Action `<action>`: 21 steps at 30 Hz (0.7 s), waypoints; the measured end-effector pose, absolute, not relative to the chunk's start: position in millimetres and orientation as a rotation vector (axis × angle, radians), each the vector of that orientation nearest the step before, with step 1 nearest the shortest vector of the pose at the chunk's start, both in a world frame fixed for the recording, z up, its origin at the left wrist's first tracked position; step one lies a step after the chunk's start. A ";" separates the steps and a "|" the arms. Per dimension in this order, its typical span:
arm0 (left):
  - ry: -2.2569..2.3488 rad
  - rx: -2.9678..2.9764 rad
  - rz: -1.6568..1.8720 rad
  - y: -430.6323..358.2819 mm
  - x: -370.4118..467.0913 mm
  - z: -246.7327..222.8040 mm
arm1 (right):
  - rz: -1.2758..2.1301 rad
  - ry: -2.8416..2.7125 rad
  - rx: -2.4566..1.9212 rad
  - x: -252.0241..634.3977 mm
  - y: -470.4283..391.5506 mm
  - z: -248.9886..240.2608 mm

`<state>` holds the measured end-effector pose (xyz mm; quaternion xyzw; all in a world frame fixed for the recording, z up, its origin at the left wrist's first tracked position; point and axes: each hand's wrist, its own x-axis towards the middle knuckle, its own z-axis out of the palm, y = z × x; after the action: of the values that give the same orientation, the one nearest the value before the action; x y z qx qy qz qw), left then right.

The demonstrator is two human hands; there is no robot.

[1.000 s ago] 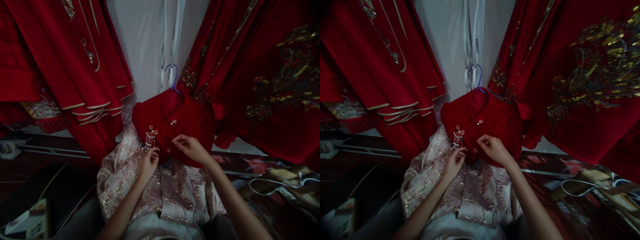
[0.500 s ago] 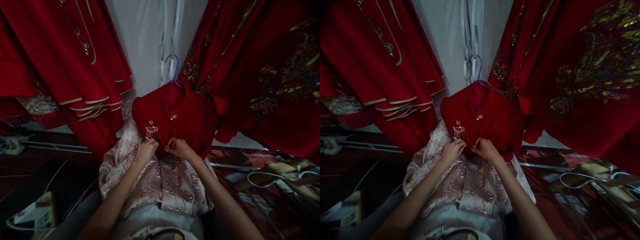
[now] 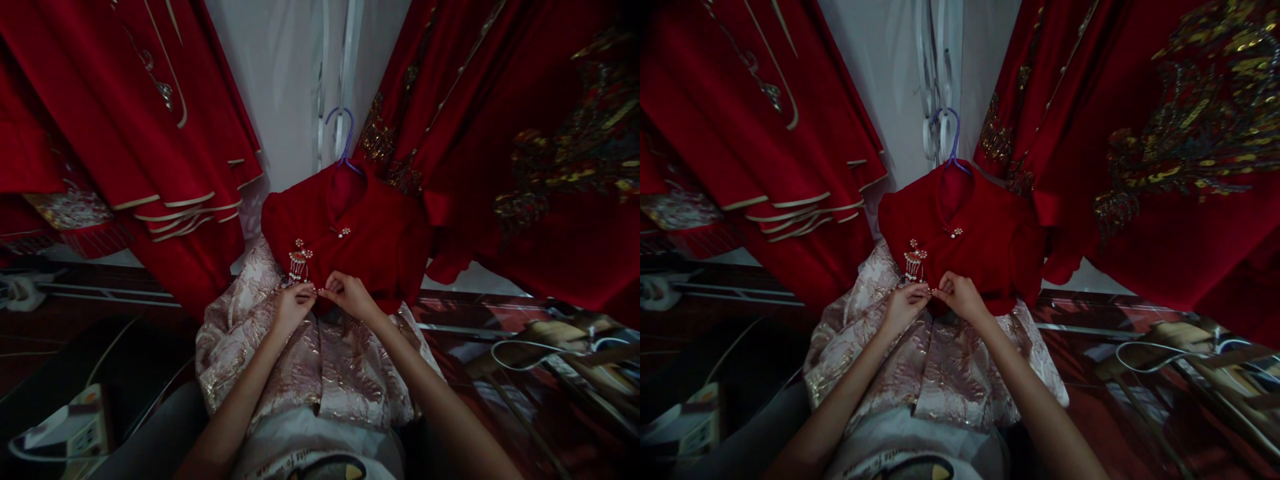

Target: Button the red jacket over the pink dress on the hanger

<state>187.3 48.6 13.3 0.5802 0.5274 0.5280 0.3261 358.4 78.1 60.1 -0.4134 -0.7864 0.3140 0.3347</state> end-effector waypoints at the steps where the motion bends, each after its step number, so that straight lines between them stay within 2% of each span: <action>1: 1.359 1.488 1.391 48.5 188.3 12.8 | 0.809 -2.048 -1.066 357.3 77.6 60.2; 8: 1.328 1.460 1.420 47.8 189.1 14.0 | 0.664 -2.022 -1.146 352.9 77.0 56.4; 21: 1.334 1.459 1.458 47.4 188.6 9.9 | 0.647 -2.068 -1.159 350.4 75.3 56.7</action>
<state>188.6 47.4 9.9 0.5596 0.5114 0.5590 0.3359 350.4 75.3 56.7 -0.4445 -0.7927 0.2481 0.3355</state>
